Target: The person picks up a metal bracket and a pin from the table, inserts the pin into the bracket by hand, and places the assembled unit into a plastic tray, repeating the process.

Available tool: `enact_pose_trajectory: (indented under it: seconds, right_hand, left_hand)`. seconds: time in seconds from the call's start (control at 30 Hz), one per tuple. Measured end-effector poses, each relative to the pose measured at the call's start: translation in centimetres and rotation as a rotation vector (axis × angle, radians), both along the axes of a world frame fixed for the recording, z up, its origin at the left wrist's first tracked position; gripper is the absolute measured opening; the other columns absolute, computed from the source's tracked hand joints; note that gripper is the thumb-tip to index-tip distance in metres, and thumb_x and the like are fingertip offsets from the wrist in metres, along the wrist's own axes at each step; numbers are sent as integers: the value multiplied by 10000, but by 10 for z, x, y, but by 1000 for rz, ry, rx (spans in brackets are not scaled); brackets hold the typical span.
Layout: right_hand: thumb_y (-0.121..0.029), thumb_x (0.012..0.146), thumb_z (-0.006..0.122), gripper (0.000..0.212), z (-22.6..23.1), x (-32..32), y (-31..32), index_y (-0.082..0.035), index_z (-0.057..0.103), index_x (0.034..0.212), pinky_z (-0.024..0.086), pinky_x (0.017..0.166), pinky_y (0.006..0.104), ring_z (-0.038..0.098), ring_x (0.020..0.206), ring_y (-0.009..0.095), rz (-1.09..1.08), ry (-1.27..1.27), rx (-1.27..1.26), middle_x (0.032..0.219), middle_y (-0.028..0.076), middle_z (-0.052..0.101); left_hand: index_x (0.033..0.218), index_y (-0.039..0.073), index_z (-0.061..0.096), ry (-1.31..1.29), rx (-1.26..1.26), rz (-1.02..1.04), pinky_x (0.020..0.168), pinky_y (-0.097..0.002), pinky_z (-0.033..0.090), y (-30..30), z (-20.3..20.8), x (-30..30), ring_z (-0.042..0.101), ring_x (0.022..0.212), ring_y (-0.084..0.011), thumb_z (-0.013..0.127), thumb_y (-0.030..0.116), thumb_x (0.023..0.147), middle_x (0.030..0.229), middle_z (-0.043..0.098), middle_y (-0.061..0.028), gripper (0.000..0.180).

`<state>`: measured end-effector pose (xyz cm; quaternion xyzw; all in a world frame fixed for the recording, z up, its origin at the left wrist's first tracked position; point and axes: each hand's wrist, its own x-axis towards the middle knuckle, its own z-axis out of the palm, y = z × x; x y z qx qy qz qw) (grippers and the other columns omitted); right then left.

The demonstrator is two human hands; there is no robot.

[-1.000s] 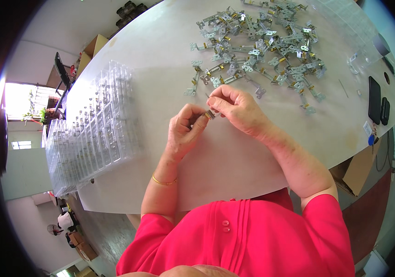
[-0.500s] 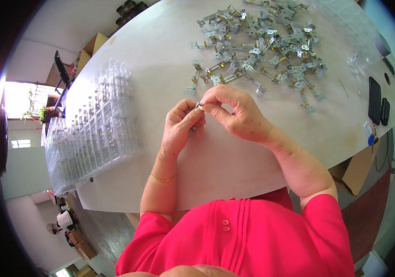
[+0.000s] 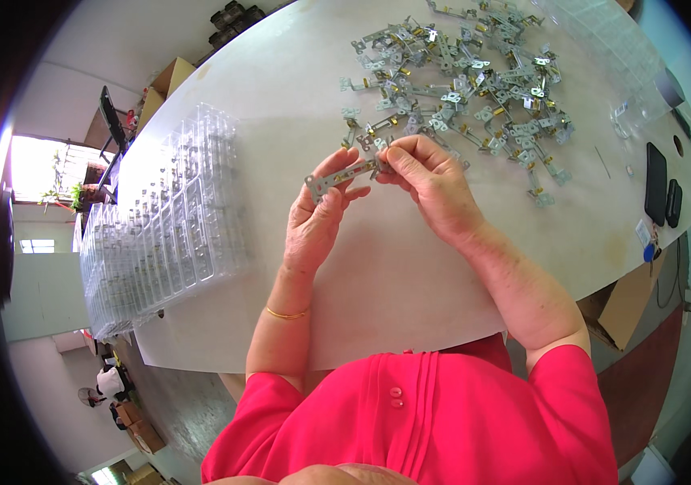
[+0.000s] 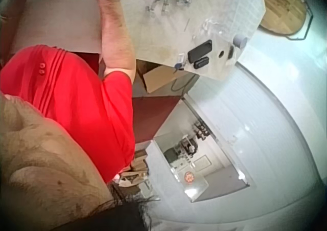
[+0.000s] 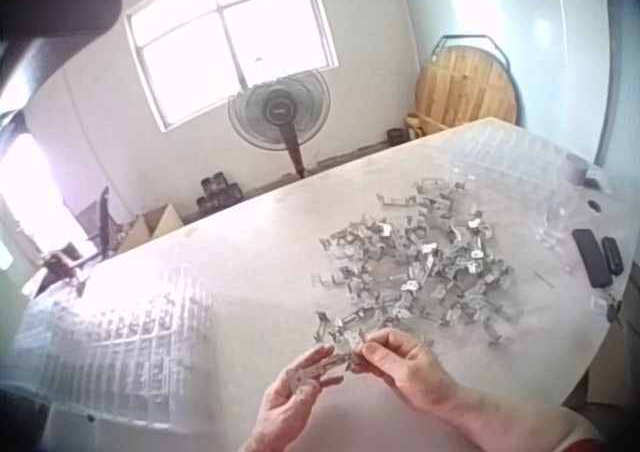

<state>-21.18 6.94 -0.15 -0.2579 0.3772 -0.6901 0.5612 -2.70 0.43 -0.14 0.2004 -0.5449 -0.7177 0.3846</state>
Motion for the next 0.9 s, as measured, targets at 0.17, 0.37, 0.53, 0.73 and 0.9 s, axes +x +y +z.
enact_pose_trajectory:
  seconds: [0.17,0.37,0.53,0.73,0.9]
  right_hand:
    - [-172,1025,596,132,1,9,0,-57,655,1049,531,857,284,607,927,75,20,139,58,975,-4,661]
    - [-125,1014,608,78,9,14,8,-53,634,1030,446,648,225,519,727,40,34,401,-39,825,-32,595]
    - [-95,1002,619,61,14,21,14,-39,631,1022,427,578,215,506,651,25,57,676,-120,742,-31,598]
    - [-86,988,637,64,14,21,14,-31,626,1017,418,561,234,488,625,33,30,726,-115,708,-7,605]
    - [-87,976,650,78,11,18,13,-27,621,1016,422,562,252,482,604,61,-23,855,-146,685,16,583]
  left_hand:
    - [1338,-16,519,15,-25,-3,1065,-441,460,-8,-9,6,537,1295,-274,436,231,1086,1384,564,-169,363]
    - [1101,19,592,-106,51,62,848,-320,506,-2,-6,8,641,919,-165,428,303,1091,960,651,-49,328]
    - [1026,20,570,-321,-8,44,705,-295,496,1,-1,9,543,675,-137,447,223,1058,762,523,-22,240]
    - [994,31,571,-422,-89,23,604,-269,410,4,9,6,513,640,-104,470,207,1039,702,512,-5,208]
    - [981,25,588,-499,-170,105,577,-273,383,5,11,5,467,619,-96,482,191,1026,680,492,-1,202]
